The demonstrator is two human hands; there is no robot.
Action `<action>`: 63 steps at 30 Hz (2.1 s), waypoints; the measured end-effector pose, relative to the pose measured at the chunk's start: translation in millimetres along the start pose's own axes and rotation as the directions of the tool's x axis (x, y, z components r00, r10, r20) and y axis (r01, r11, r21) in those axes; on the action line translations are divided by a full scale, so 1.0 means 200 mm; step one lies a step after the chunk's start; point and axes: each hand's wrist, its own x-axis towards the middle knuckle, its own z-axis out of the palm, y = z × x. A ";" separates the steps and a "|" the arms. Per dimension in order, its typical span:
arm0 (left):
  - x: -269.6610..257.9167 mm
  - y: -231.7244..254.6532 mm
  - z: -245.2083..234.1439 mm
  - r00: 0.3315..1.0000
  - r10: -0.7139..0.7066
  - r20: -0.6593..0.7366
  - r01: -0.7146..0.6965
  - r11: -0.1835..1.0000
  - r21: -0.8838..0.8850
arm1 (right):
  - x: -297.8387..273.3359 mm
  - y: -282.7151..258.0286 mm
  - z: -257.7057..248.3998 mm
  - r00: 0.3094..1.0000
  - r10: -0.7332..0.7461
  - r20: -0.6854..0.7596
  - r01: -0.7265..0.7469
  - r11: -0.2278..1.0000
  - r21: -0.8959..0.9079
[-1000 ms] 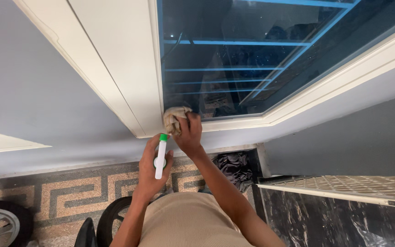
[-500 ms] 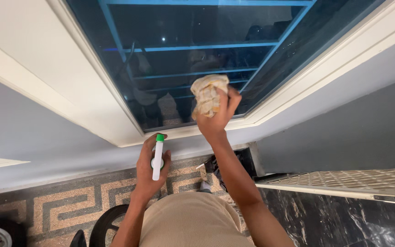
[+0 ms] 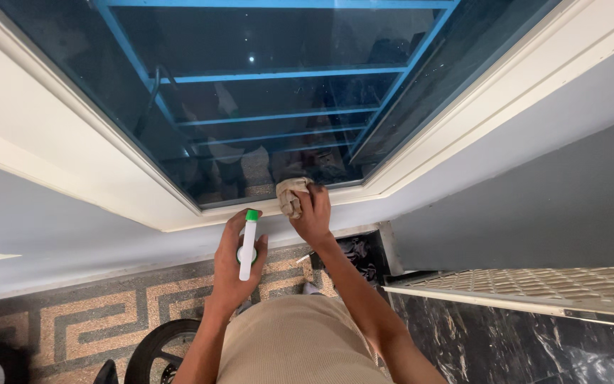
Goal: The person wipes a glass window pane with a cloth while holding a spray bottle in the other hand, moving the cloth across the glass surface.
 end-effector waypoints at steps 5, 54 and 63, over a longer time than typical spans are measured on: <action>0.00 0.02 0.07 1.000 -0.011 -0.005 0.011 1.000 -0.025 | 0.30 0.06 -0.13 0.986 0.056 -0.156 -0.047 0.997 0.061; 0.00 0.15 0.54 0.994 -0.095 0.049 0.096 0.995 -0.007 | 0.24 0.38 -0.52 0.928 0.371 0.017 -0.370 0.920 0.127; 0.01 0.13 0.50 0.997 -0.064 0.042 0.064 0.998 0.013 | 0.39 0.36 -0.50 0.940 0.308 -0.146 -0.279 0.942 0.188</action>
